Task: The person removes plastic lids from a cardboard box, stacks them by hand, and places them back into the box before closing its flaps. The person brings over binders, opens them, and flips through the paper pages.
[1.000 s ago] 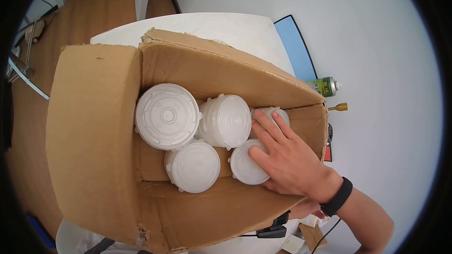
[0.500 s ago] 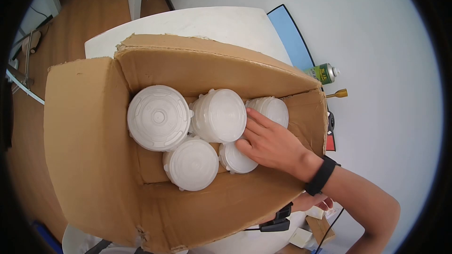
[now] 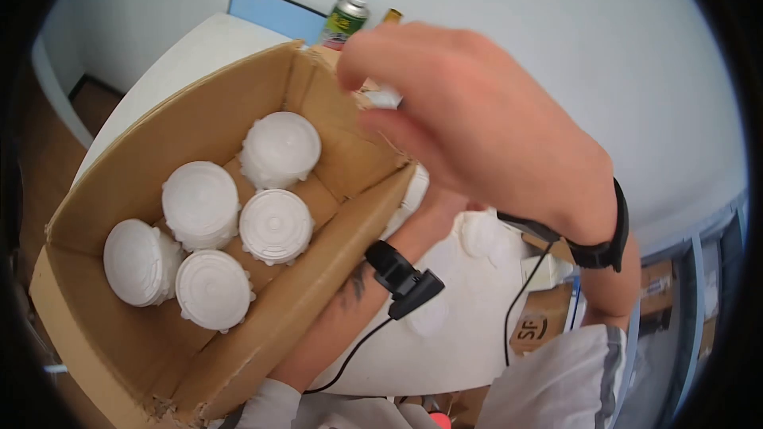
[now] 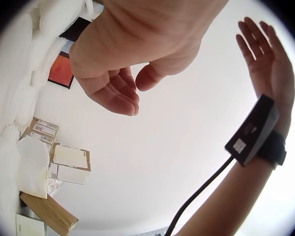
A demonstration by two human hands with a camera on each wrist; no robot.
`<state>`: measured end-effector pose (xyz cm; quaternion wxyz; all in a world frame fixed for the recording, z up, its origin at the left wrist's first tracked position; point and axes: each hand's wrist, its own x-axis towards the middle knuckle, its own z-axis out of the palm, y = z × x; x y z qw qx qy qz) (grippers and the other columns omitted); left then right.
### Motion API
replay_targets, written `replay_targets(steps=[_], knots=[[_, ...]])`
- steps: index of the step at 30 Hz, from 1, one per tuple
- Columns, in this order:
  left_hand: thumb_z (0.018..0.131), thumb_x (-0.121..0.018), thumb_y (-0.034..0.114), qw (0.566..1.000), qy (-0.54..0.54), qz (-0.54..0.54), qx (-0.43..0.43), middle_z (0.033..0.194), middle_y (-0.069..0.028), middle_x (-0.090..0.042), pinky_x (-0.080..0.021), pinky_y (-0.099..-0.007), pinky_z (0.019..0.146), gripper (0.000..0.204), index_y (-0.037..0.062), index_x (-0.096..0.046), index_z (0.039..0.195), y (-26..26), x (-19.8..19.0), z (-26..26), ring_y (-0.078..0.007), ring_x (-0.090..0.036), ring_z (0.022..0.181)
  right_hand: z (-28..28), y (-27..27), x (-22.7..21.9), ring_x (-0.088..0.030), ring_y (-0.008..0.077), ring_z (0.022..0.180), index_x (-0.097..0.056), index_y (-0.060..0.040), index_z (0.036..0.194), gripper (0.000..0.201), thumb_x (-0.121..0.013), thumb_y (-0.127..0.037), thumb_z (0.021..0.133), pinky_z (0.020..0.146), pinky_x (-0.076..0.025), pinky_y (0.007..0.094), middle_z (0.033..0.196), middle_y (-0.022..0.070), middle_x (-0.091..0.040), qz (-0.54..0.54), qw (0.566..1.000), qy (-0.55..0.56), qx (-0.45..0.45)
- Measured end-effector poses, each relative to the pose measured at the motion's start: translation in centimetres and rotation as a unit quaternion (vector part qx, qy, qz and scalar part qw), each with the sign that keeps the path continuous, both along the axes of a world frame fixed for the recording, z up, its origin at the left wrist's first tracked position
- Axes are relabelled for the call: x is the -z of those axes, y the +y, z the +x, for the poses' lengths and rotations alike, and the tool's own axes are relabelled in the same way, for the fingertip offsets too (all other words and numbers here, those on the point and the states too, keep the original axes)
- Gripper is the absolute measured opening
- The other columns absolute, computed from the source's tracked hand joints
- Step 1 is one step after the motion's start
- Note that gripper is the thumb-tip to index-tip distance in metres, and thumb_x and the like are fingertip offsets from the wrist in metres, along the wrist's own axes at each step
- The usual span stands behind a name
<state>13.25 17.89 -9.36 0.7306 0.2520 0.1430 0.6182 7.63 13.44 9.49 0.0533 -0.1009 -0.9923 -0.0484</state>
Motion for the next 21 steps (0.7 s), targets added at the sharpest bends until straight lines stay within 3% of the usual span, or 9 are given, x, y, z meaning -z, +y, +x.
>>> replay_targets(steps=[2, 4, 8, 11, 13, 14, 15, 17, 21], knots=[[0.097, -0.061, 0.021, 0.998, 0.031, -0.057, -0.023, 0.083, -0.0029, -0.065, -0.056, -0.0286, 0.058, 0.013, 0.008, -0.061, 0.1, 0.0, -1.1, -1.1, -0.0138, -0.066, 0.067, 5.5, 0.3, -0.3, -0.066, 0.0271, 0.088, -0.063, 0.002, 0.099, 0.015, -0.069, 0.0, 0.085, 0.082, -0.053, 0.0378, 0.099, 0.0119, -0.07, 0.007, 0.993, 0.105, 0.051], [0.095, -0.057, 0.011, 0.994, 0.035, -0.074, -0.075, 0.078, -0.0046, -0.065, -0.054, -0.0265, 0.05, 0.008, 0.0035, -0.06, 0.095, -0.3, -2.0, -2.0, -0.0128, -0.064, 0.06, 11.4, 0.3, 1.9, -0.066, 0.0344, 0.076, -0.062, 0.001, 0.099, 0.014, -0.07, -0.006, 0.09, 0.068, -0.053, 0.0381, 0.087, 0.0149, -0.069, 0.007, 0.933, 0.196, 0.301], [0.097, -0.059, 0.017, 0.987, 0.135, -0.019, -0.087, 0.084, -0.0033, -0.066, -0.054, -0.0269, 0.058, 0.012, 0.0064, -0.063, 0.099, -0.7, -1.8, -2.4, -0.012, -0.067, 0.071, 23.7, -2.9, 10.9, -0.065, 0.0383, 0.089, -0.064, 0.0001, 0.099, 0.033, -0.081, -0.026, 0.086, 0.079, -0.052, 0.0434, 0.093, 0.0184, -0.067, -0.18, 0.9, 0.003, 0.397], [0.095, -0.061, 0.019, 0.902, 0.386, 0.119, -0.152, 0.087, -0.009, -0.07, -0.056, -0.0339, 0.063, 0.017, 0.0029, -0.064, 0.102, -1.0, -1.6, -2.8, -0.0197, -0.07, 0.074, 26.6, -7.9, 15.9, -0.06, 0.0406, 0.103, -0.052, -0.0043, 0.114, 0.068, -0.089, -0.045, 0.075, 0.086, -0.052, 0.0468, 0.122, 0.0199, -0.059, -0.248, 0.884, -0.039, 0.394], [0.094, -0.064, 0.021, 0.735, 0.628, 0.175, -0.188, 0.091, -0.0156, -0.073, -0.057, -0.0421, 0.071, 0.022, 0.0002, -0.065, 0.103, -1.8, -1.8, -2.5, -0.0306, -0.072, 0.078, 26.3, -10.5, 18.1, -0.058, 0.0402, 0.111, -0.051, -0.0047, 0.115, 0.07, -0.09, -0.043, 0.072, 0.088, -0.054, 0.0459, 0.13, 0.0211, -0.053, -0.222, 0.888, -0.039, 0.402], [0.091, -0.069, 0.024, 0.703, 0.672, 0.17, -0.157, 0.096, -0.0197, -0.073, -0.056, -0.0473, 0.079, 0.028, 0.0002, -0.066, 0.105, -2.5, -2.1, -2.1, -0.0395, -0.071, 0.083, 26.3, -11.0, 18.9, -0.058, 0.0402, 0.111, -0.051, -0.0047, 0.115, 0.07, -0.09, -0.043, 0.072, 0.088, -0.054, 0.0459, 0.13, 0.0211, -0.053, -0.225, 0.885, -0.03, 0.407], [0.091, -0.069, 0.024, 0.699, 0.676, 0.178, -0.152, 0.096, -0.0197, -0.073, -0.056, -0.0473, 0.079, 0.028, 0.0002, -0.066, 0.105, -2.8, -1.8, -1.4, -0.0395, -0.071, 0.083, 26.3, -11.3, 19.9, -0.057, 0.0407, 0.114, -0.051, -0.0046, 0.115, 0.068, -0.09, -0.038, 0.072, 0.089, -0.054, 0.0453, 0.133, 0.022, -0.051, -0.206, 0.894, -0.026, 0.398], [0.086, -0.076, 0.026, 0.552, 0.804, 0.208, -0.074, 0.093, -0.0177, -0.073, -0.057, -0.0446, 0.075, 0.03, 0.0021, -0.067, 0.102, -3.1, 0.0, 0.2, -0.0366, -0.072, 0.086, 26.8, -11.4, 20.0, -0.056, 0.0412, 0.117, -0.051, -0.0045, 0.116, 0.067, -0.091, -0.034, 0.071, 0.09, -0.055, 0.0447, 0.135, 0.0229, -0.049, -0.184, 0.901, -0.014, 0.392], [0.078, -0.083, 0.025, 0.488, 0.842, 0.216, -0.082, 0.09, -0.0172, -0.073, -0.058, -0.0429, 0.073, 0.033, 0.0042, -0.067, 0.099, -3.4, 3.8, 4.3, -0.0349, -0.073, 0.087, 28.8, -10.3, 18.8, -0.056, 0.0417, 0.117, -0.049, -0.004, 0.119, 0.064, -0.088, -0.023, 0.072, 0.089, -0.055, 0.044, 0.138, 0.0236, -0.049, -0.237, 0.871, 0.033, 0.43]])
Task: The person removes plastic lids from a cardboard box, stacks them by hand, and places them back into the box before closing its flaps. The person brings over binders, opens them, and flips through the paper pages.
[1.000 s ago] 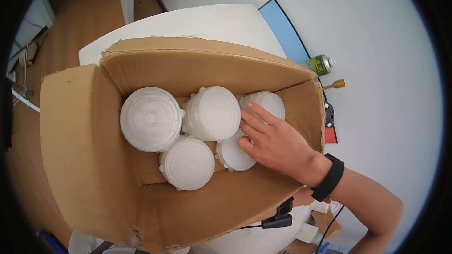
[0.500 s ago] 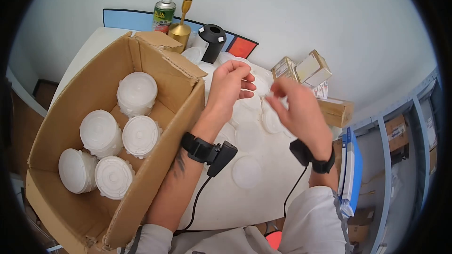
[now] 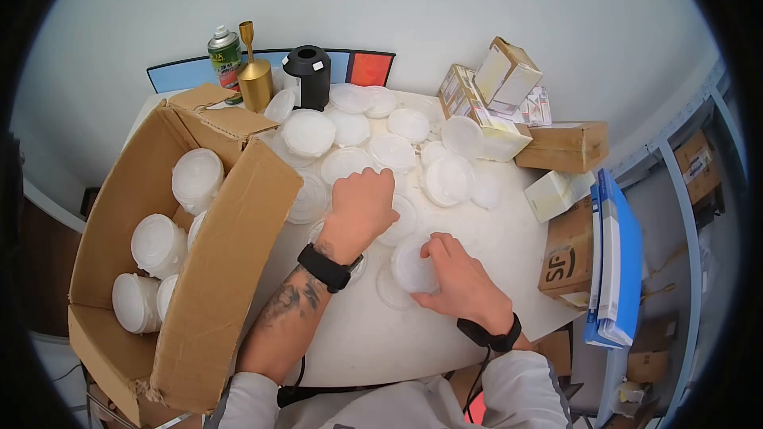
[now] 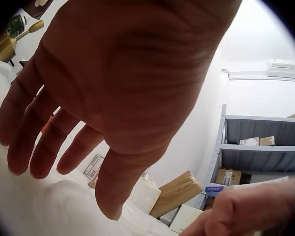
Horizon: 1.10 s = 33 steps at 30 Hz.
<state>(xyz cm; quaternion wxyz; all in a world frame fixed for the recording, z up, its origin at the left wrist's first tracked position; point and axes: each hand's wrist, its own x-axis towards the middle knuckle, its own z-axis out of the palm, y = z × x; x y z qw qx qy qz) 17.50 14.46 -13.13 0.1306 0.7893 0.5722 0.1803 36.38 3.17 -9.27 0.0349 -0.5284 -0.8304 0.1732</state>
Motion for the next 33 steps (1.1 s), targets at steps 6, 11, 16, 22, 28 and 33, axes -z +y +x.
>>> replay_targets(steps=[6, 11, 16, 22, 28, 33], knots=[[0.072, -0.085, 0.022, 1.0, 0.013, 0.006, 0.001, 0.088, -0.016, -0.072, -0.059, -0.0432, 0.072, 0.033, 0.0044, -0.067, 0.095, 0.0, 0.3, 0.6, -0.0353, -0.073, 0.087, 0.7, -1.5, -0.4, -0.056, 0.0421, 0.117, -0.049, -0.0037, 0.121, 0.064, -0.087, -0.021, 0.073, 0.089, -0.054, 0.0443, 0.145, 0.0261, -0.045, 0.005, 0.998, 0.051, 0.027], [0.079, -0.077, 0.021, 0.994, -0.073, -0.067, 0.057, 0.094, -0.0199, -0.074, -0.057, -0.0474, 0.079, 0.027, 0.0011, -0.069, 0.095, 0.8, -1.5, -1.4, -0.0394, -0.072, 0.09, -0.2, -2.6, 1.4, -0.054, 0.0436, 0.119, -0.051, -0.0047, 0.119, 0.063, -0.089, -0.021, 0.071, 0.09, -0.053, 0.0435, 0.147, 0.0263, -0.044, 0.048, 0.996, 0.071, -0.019], [0.083, -0.069, 0.018, 0.988, -0.104, -0.092, 0.074, 0.09, -0.0215, -0.073, -0.055, -0.0457, 0.079, 0.025, -0.0001, -0.069, 0.101, 1.4, -2.5, -2.2, -0.0374, -0.072, 0.088, -0.4, -1.5, 3.2, -0.052, 0.0423, 0.123, -0.053, -0.0064, 0.116, 0.064, -0.09, -0.019, 0.066, 0.1, -0.048, 0.0454, 0.143, 0.0237, -0.047, 0.045, 0.997, 0.047, -0.052], [0.086, -0.064, 0.015, 0.963, -0.227, -0.113, 0.088, 0.086, -0.0233, -0.072, -0.056, -0.0421, 0.07, 0.03, -0.0035, -0.065, 0.11, 1.5, -2.7, -2.5, -0.0319, -0.072, 0.075, 1.6, 0.3, 1.0, -0.052, 0.039, 0.126, -0.052, -0.0071, 0.113, 0.061, -0.088, -0.016, 0.063, 0.104, -0.045, 0.0434, 0.14, 0.0204, -0.049, 0.058, 0.983, 0.17, 0.035], [0.089, -0.062, 0.011, 0.908, -0.356, -0.19, 0.116, 0.091, -0.0209, -0.073, -0.057, -0.0387, 0.064, 0.03, -0.0045, -0.064, 0.113, 1.2, -3.8, -2.3, -0.0283, -0.072, 0.072, 3.2, 1.5, 0.6, -0.052, 0.0349, 0.13, -0.051, -0.0083, 0.115, 0.063, -0.087, -0.014, 0.064, 0.107, -0.043, 0.0431, 0.14, 0.0185, -0.05, 0.116, 0.955, 0.266, 0.067], [0.089, -0.062, 0.01, 0.929, -0.32, -0.157, 0.104, 0.095, -0.0202, -0.073, -0.059, -0.038, 0.061, 0.031, -0.0041, -0.064, 0.116, 1.8, -2.5, -2.5, -0.027, -0.071, 0.074, 3.4, 1.6, 1.6, -0.054, 0.0305, 0.128, -0.051, -0.0078, 0.121, 0.056, -0.081, -0.009, 0.073, 0.104, -0.047, 0.0428, 0.137, 0.0166, -0.054, 0.11, 0.934, 0.304, 0.15]])
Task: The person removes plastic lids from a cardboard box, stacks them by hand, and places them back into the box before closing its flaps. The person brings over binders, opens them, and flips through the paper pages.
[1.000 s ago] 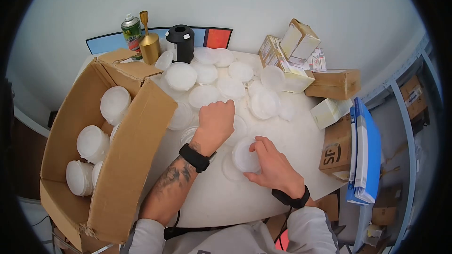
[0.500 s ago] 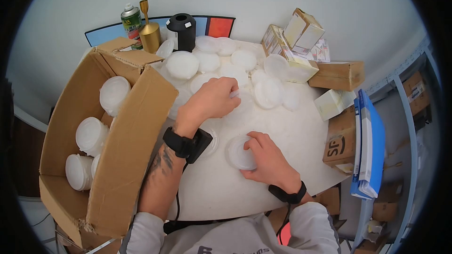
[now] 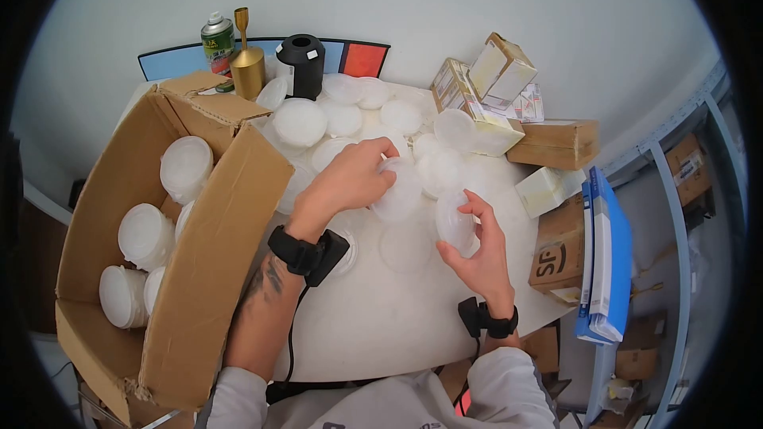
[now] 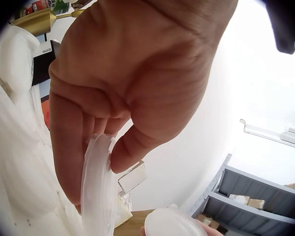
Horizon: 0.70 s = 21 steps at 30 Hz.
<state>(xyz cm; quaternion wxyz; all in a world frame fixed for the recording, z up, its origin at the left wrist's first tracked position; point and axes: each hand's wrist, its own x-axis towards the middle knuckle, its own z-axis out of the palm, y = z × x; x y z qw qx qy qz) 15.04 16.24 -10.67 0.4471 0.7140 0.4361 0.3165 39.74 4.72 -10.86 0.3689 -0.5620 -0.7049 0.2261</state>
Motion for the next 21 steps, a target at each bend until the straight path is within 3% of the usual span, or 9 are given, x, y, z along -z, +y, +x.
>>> replay_targets(steps=[1, 2, 6, 8, 9, 11, 14, 17, 21], knots=[[0.089, -0.063, 0.011, 1.0, 0.011, 0.019, -0.016, 0.095, -0.0201, -0.073, -0.059, -0.0381, 0.06, 0.032, -0.0043, -0.064, 0.117, 0.1, 0.4, -0.1, -0.0263, -0.071, 0.073, 0.3, -0.1, 0.3, -0.055, 0.0284, 0.127, -0.052, -0.0076, 0.124, 0.053, -0.077, -0.007, 0.077, 0.103, -0.048, 0.0429, 0.136, 0.0158, -0.055, -0.012, 0.999, 0.044, 0.027], [0.089, -0.064, 0.011, 0.999, 0.022, 0.039, -0.031, 0.096, -0.02, -0.072, -0.058, -0.0383, 0.06, 0.033, -0.0045, -0.063, 0.118, 0.3, 0.4, -0.2, -0.0257, -0.071, 0.073, 0.5, -0.3, 0.3, -0.06, 0.0242, 0.119, -0.051, -0.004, 0.127, 0.039, -0.065, -0.007, 0.091, 0.1, -0.053, 0.0426, 0.128, 0.0135, -0.06, 0.005, 0.999, 0.051, -0.008], [0.088, -0.064, 0.011, 0.999, 0.016, 0.007, -0.035, 0.098, -0.0194, -0.071, -0.059, -0.0382, 0.061, 0.035, -0.0048, -0.063, 0.12, 0.5, 0.2, -0.6, -0.0246, -0.07, 0.073, 0.9, -0.6, 1.5, -0.065, 0.0206, 0.11, -0.05, 0.0, 0.127, 0.029, -0.056, -0.01, 0.101, 0.095, -0.058, 0.0423, 0.121, 0.0118, -0.061, -0.066, 0.987, 0.143, -0.009], [0.088, -0.065, 0.011, 0.999, 0.01, 0.007, -0.035, 0.097, -0.0192, -0.072, -0.058, -0.0381, 0.061, 0.036, -0.0047, -0.063, 0.121, 0.4, 0.1, -0.9, -0.0239, -0.07, 0.075, -0.6, -0.5, 1.4, -0.068, 0.0166, 0.099, -0.05, 0.0029, 0.124, 0.025, -0.052, -0.015, 0.106, 0.081, -0.064, 0.0384, 0.108, 0.0094, -0.064, -0.021, 0.978, 0.203, 0.027], [0.088, -0.065, 0.011, 0.999, 0.011, 0.007, -0.036, 0.097, -0.0192, -0.072, -0.058, -0.0381, 0.061, 0.036, -0.0047, -0.063, 0.121, 0.5, 0.1, -1.0, -0.0239, -0.07, 0.075, -1.0, -0.3, 1.1, -0.068, 0.0166, 0.099, -0.05, 0.0029, 0.124, 0.025, -0.052, -0.015, 0.106, 0.081, -0.064, 0.0384, 0.108, 0.0094, -0.064, -0.02, 0.978, 0.205, 0.026], [0.088, -0.066, 0.011, 0.999, 0.016, 0.0, -0.036, 0.097, -0.0173, -0.072, -0.058, -0.037, 0.06, 0.036, -0.0044, -0.063, 0.121, 0.3, -0.2, -0.8, -0.0217, -0.069, 0.075, -1.4, -0.2, 0.3, -0.07, 0.016, 0.09, -0.051, 0.0017, 0.121, 0.025, -0.055, -0.017, 0.105, 0.068, -0.065, 0.0335, 0.103, 0.0086, -0.067, -0.017, 0.961, 0.268, 0.073], [0.088, -0.067, 0.013, 1.0, -0.02, -0.024, 0.006, 0.096, -0.0144, -0.072, -0.057, -0.035, 0.06, 0.032, -0.0028, -0.064, 0.116, 0.1, -1.0, -0.8, -0.0181, -0.068, 0.074, -0.6, 0.3, -0.8, -0.071, 0.0152, 0.083, -0.053, -0.0003, 0.12, 0.025, -0.056, -0.02, 0.106, 0.058, -0.061, 0.0286, 0.101, 0.0081, -0.071, -0.038, 0.96, 0.272, 0.058], [0.091, -0.068, 0.014, 0.991, -0.083, -0.09, 0.06, 0.095, -0.0105, -0.072, -0.056, -0.0319, 0.062, 0.026, 0.0006, -0.064, 0.113, -0.1, -1.9, -0.8, -0.0141, -0.066, 0.074, -0.4, 1.3, -1.1, -0.072, 0.0143, 0.079, -0.054, -0.0016, 0.122, 0.028, -0.06, -0.024, 0.105, 0.055, -0.058, 0.0254, 0.107, 0.0088, -0.072, -0.052, 0.933, 0.355, 0.007], [0.098, -0.065, 0.02, 0.975, -0.144, -0.128, 0.113, 0.097, -0.0076, -0.071, -0.056, -0.0305, 0.065, 0.021, 0.0035, -0.063, 0.111, -0.4, -2.0, -0.2, -0.0127, -0.066, 0.077, -1.2, 2.8, -0.3, -0.071, 0.0128, 0.082, -0.056, -0.0012, 0.126, 0.034, -0.062, -0.027, 0.104, 0.055, -0.057, 0.0245, 0.108, 0.0081, -0.072, -0.052, 0.924, 0.38, -0.002]])
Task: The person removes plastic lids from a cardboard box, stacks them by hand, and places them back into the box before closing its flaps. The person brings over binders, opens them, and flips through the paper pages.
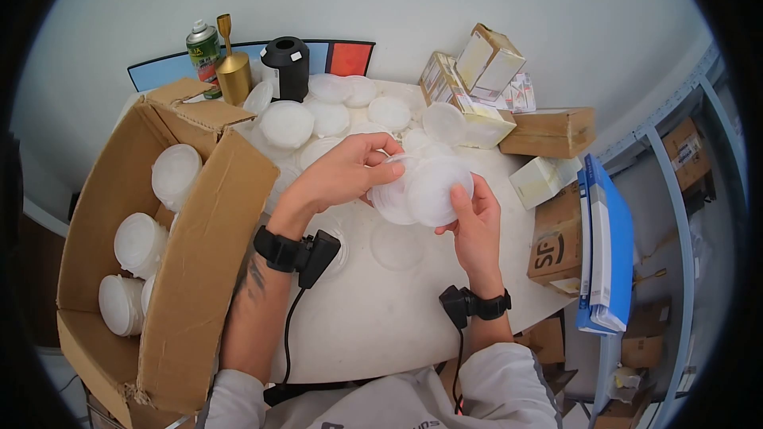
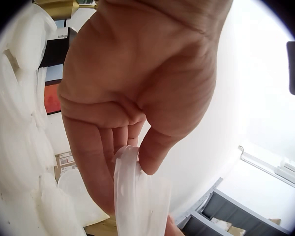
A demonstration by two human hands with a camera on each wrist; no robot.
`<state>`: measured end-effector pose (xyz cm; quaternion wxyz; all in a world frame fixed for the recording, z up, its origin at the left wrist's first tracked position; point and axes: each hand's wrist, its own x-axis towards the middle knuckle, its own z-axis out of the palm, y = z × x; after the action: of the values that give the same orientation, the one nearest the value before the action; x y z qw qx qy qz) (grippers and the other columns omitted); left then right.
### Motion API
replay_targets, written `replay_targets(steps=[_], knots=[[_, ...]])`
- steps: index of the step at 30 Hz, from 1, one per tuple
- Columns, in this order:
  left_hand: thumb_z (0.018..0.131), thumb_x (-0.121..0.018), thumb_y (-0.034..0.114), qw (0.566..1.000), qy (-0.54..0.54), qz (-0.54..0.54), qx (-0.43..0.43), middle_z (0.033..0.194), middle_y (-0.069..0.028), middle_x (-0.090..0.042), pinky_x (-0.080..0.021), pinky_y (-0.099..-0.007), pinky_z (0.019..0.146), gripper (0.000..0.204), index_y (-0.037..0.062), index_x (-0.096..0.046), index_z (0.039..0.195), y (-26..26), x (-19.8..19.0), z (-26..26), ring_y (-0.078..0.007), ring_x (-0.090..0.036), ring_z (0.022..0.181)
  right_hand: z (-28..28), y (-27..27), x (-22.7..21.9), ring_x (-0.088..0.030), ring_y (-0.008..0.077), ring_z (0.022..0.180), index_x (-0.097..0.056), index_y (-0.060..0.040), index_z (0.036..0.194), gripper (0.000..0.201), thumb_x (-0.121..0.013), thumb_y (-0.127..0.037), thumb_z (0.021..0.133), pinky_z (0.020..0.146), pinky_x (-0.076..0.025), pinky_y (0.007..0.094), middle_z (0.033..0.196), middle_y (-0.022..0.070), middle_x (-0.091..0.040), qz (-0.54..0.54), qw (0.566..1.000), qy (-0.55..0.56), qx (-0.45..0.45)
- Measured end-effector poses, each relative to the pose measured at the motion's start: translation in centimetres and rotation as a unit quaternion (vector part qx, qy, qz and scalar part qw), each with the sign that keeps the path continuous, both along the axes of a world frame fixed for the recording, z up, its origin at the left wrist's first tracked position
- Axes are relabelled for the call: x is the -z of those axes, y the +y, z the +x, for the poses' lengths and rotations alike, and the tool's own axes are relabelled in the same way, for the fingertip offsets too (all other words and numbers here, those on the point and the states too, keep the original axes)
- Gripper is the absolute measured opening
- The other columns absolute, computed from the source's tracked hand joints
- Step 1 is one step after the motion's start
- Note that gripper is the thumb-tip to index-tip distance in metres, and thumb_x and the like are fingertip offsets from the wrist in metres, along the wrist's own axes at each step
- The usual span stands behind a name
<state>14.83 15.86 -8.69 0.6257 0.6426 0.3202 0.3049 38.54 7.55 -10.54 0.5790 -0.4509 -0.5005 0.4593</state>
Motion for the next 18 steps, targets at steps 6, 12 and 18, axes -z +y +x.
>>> replay_targets(steps=[6, 12, 18], knots=[[0.108, -0.049, 0.045, 0.993, -0.094, -0.068, 0.016, 0.12, -0.0082, -0.066, -0.059, -0.034, 0.074, 0.046, 0.0048, -0.059, 0.129, -0.6, -0.1, 2.1, -0.0147, -0.064, 0.1, -2.8, 1.4, -0.1, -0.069, 0.0113, 0.089, -0.058, 0.0003, 0.13, 0.039, -0.061, -0.03, 0.105, 0.058, -0.059, 0.0259, 0.109, 0.0076, -0.07, -0.032, 0.999, -0.031, 0.011], [0.105, -0.051, 0.052, 0.933, -0.227, -0.271, 0.07, 0.133, -0.0076, -0.06, -0.06, -0.0474, 0.088, 0.054, 0.0085, -0.055, 0.137, -1.1, -0.3, 2.3, -0.0217, -0.061, 0.121, -2.1, 3.1, 1.7, -0.067, 0.0161, 0.102, -0.06, 0.0026, 0.127, 0.04, -0.061, -0.031, 0.105, 0.083, -0.056, 0.0335, 0.112, 0.0101, -0.068, 0.089, 0.968, -0.231, 0.041], [0.101, -0.059, 0.05, 0.939, -0.256, -0.225, 0.039, 0.132, -0.0091, -0.063, -0.055, -0.0569, 0.096, 0.053, 0.0085, -0.058, 0.134, 0.3, -0.4, -0.2, -0.0253, -0.062, 0.123, -1.5, 1.5, 1.3, -0.063, 0.0261, 0.114, -0.053, 0.0052, 0.135, 0.056, -0.072, -0.032, 0.098, 0.096, -0.052, 0.0366, 0.125, 0.018, -0.063, 0.013, 0.989, -0.137, 0.057]])
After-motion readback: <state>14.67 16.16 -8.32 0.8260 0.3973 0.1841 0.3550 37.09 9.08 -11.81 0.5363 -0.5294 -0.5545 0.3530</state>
